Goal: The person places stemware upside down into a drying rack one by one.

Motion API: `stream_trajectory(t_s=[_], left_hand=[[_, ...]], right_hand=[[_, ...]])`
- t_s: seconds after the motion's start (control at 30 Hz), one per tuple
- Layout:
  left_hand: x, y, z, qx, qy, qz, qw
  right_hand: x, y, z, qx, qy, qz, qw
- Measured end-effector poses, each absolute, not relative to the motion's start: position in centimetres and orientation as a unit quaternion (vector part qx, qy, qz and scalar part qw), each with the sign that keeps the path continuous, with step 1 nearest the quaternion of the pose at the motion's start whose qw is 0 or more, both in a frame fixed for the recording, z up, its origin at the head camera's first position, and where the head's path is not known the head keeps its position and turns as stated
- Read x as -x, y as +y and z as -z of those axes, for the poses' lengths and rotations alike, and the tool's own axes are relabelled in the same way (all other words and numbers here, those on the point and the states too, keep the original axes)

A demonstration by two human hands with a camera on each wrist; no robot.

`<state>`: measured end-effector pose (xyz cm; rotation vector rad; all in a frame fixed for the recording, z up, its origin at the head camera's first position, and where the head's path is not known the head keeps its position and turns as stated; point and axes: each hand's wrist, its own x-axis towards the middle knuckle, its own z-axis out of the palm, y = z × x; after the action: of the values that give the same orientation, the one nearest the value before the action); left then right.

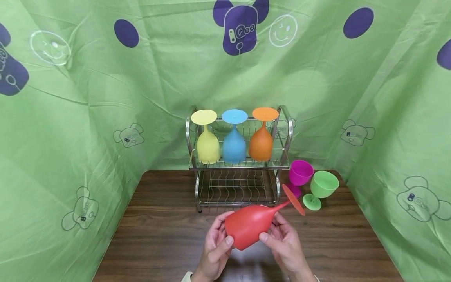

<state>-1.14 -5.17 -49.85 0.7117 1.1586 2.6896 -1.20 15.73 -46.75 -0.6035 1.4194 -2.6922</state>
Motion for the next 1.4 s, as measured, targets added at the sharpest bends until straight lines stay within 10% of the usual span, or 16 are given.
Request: stream_trajectory(t_s=[0.4,0.9,1.4], left_hand=[[3.0,-7.1,50.5,-0.263,0.508,-0.818,-0.062],[7.1,-12.6,51.6,0.026,0.810,-0.552,-0.197],[12.3,-15.3,54.5,0.079,0.849,-0.492,-0.175]], right_hand=[[2.1,15.4,46.7,0.188,0.540,0.820,-0.024],[6.9,13.8,48.7,0.200,0.681,0.703,-0.057],[11.6,11.0,52.5,0.114,0.710,0.694,-0.027]])
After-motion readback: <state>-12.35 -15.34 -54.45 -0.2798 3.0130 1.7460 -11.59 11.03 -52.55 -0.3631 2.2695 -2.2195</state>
